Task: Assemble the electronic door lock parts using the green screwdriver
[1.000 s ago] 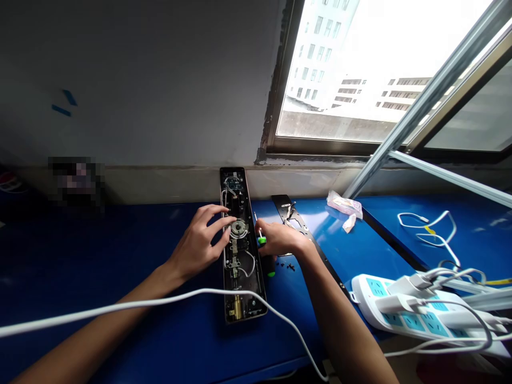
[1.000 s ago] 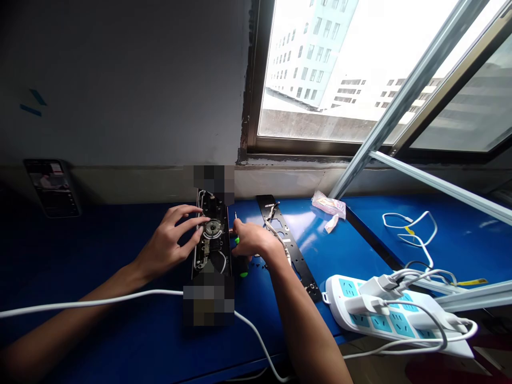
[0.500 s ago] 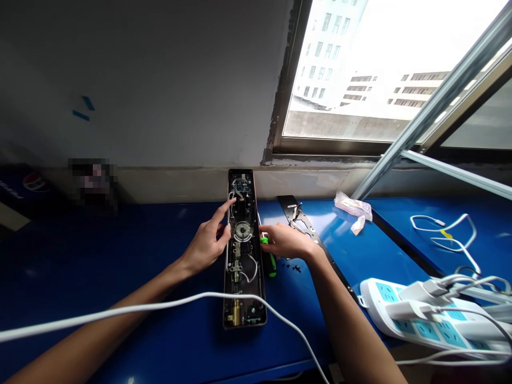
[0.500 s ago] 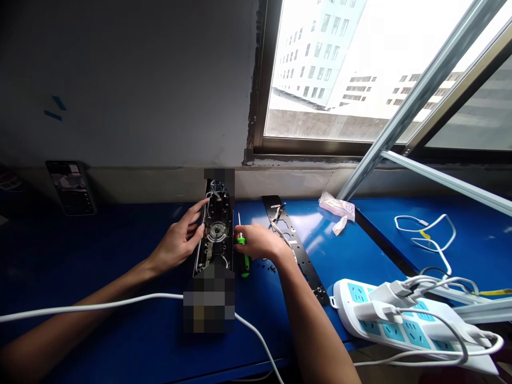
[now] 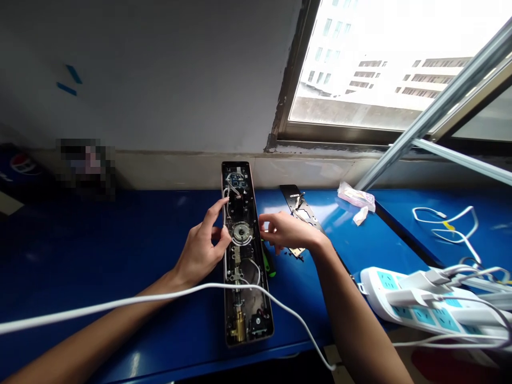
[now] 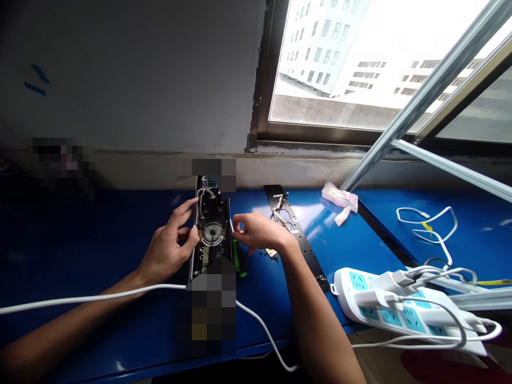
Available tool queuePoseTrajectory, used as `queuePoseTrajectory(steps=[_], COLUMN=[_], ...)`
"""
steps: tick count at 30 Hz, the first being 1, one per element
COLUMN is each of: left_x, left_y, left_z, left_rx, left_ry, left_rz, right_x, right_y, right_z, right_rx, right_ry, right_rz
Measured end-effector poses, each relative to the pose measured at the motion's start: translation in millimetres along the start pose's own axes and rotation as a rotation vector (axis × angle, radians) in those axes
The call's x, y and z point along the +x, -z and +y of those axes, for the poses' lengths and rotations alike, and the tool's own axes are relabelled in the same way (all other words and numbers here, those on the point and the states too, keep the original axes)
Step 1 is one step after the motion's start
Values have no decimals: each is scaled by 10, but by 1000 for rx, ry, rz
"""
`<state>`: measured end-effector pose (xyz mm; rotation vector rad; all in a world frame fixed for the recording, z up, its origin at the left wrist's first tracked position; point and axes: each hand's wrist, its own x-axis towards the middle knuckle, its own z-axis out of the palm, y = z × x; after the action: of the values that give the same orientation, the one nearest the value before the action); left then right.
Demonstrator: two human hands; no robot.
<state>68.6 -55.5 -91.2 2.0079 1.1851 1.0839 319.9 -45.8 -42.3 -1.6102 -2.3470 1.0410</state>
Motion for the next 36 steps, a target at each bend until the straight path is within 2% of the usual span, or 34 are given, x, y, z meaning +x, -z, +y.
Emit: queuePoseTrajectory(steps=[4, 6, 13, 18, 23, 29, 36], left_x=[-4, -5, 4, 45, 62, 107, 241], left_y=[-8, -12, -29, -37, -45, -84, -119], left_z=[1, -4, 7, -9, 16, 23, 47], left_rx=[16, 23, 71, 123, 163, 134, 122], left_ry=[-2, -13, -16, -87, -99, -78, -38], left_rz=[29, 33, 49, 62, 20, 14, 35], right_x=[-99, -135, -115, -95, -89, -75, -92], right_y=[147, 197, 152, 134, 140, 132, 152], right_z=[181, 272, 351, 371, 414, 473, 450], right_rx=[-137, -201, -250, -248, -275, -293, -223], right_ry=[-74, -128, -276, -319, -346, -338, -248], right_rz=[202, 237, 146, 141, 161, 166, 250])
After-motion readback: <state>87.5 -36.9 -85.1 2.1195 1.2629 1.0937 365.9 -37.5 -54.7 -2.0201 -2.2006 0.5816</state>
